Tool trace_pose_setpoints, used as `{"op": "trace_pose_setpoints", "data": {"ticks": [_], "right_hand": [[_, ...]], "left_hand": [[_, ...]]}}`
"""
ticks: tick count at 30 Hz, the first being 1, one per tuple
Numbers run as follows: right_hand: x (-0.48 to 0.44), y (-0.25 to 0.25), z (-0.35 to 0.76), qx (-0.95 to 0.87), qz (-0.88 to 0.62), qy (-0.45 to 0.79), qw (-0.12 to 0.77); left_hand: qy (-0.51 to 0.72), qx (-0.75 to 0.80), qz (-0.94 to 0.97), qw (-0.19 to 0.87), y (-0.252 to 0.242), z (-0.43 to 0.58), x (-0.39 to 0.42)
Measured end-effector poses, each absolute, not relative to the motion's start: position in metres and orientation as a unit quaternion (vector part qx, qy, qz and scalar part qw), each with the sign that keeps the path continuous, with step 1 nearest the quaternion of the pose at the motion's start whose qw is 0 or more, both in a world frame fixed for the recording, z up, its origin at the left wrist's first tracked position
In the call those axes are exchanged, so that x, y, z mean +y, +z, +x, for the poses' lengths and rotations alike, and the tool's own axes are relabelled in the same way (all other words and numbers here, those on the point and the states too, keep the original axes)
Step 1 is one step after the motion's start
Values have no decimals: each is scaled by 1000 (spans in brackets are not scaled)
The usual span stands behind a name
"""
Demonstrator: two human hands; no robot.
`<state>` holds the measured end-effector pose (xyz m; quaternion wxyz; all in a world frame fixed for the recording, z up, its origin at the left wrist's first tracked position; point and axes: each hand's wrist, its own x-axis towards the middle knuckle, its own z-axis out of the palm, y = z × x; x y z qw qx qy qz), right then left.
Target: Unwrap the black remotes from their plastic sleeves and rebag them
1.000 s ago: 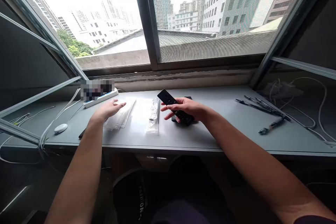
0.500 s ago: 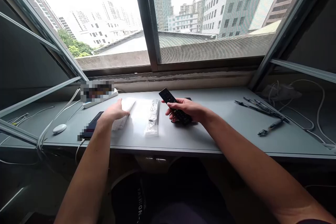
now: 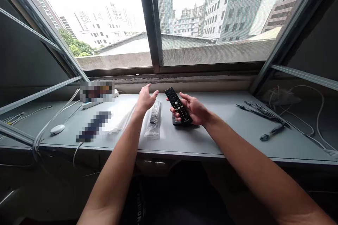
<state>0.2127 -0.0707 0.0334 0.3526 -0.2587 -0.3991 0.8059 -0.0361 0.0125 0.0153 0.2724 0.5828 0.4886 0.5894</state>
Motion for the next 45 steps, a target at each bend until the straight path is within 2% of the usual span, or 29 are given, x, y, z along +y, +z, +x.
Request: {"op": "trace_pose_setpoints", "data": {"ticks": [4,9,17,26,35,45], "right_hand": [[-68,33,212,-355,-251,815,382],[-64,28,211,-337,-263,803,416],[-63,28,211,-347,-302,773,437],[-65,30,204,-337,-227,796,448],[-65,32,205,-303,-292,781,461],[-67,33,207,-290,-241,819,433]], "left_hand": [[619,479,571,247,0,-42,16],[585,503,610,182,-11,-60,9],[538,505,659,144,-26,-57,17],[488,525,694,65,-38,-59,24],[497,523,689,68,-38,-57,23],[498,531,680,88,-35,-57,21]]}}
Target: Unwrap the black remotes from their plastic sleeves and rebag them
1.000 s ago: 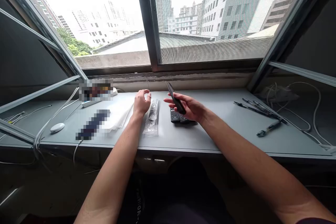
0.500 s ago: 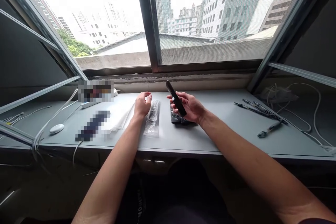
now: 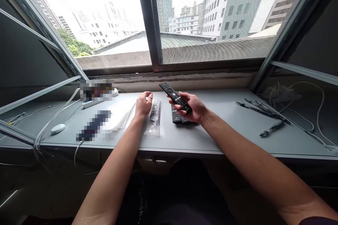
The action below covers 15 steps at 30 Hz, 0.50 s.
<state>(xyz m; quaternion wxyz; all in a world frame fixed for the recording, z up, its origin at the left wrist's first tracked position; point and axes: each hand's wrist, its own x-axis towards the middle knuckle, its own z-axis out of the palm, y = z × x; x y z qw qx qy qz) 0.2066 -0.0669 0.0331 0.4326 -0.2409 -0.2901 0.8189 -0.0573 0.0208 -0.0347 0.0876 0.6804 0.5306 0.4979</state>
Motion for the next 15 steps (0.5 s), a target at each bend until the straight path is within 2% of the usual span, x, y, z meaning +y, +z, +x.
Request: {"op": "trace_pose_setpoints", "data": {"ticks": [8,15], "right_hand": [[-67,31,205,-284,-233,818,442],[-62,25,212,-282,-293,797,446]], "left_hand": [[522,528,662,100,-35,-57,23],[519,528,664,107,-34,-56,21]]}}
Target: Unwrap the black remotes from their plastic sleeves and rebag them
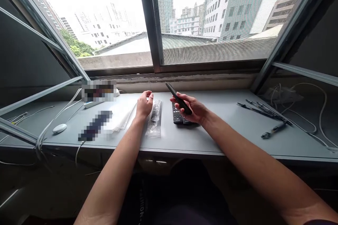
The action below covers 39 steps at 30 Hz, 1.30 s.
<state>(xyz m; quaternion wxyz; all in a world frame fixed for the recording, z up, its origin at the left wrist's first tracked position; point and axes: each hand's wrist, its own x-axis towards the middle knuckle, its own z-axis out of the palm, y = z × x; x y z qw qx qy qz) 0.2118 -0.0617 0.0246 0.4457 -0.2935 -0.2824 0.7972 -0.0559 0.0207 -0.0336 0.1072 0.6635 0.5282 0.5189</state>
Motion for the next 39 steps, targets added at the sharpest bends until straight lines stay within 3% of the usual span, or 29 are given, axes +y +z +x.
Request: {"op": "trace_pose_setpoints", "data": {"ticks": [20,32,39], "right_hand": [[-68,27,204,-338,-259,793,436],[-67,18,203,-406,-266,739,467],[-63,8,199,-520,-226,649,508]], "left_hand": [[515,527,668,106,-32,-56,17],[519,524,667,108,-30,-54,14],[516,523,670,105,-31,-54,16]]}}
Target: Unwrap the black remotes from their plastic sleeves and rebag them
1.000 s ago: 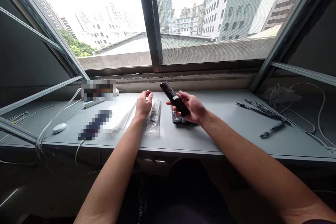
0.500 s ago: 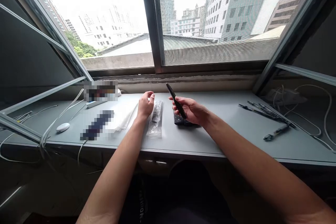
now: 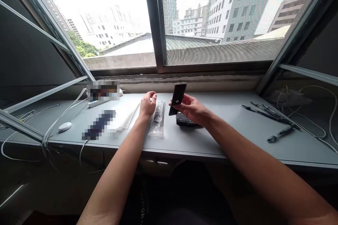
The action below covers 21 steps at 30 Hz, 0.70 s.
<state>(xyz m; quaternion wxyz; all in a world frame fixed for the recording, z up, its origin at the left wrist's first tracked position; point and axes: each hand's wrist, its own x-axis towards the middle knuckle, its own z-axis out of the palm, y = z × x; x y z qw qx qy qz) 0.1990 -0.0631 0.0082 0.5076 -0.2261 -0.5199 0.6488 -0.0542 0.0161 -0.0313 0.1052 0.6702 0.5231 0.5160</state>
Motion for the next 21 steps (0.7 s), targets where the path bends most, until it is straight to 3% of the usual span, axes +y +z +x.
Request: {"op": "trace_pose_setpoints", "data": {"ticks": [5,21], "right_hand": [[-70,13,196,-606,-227,571,506],[-75,19,197,-670,-220,518,485]], "left_hand": [[513,524,672,102,-32,-55,17],[507,526,674,109,-29,-53,13]]}}
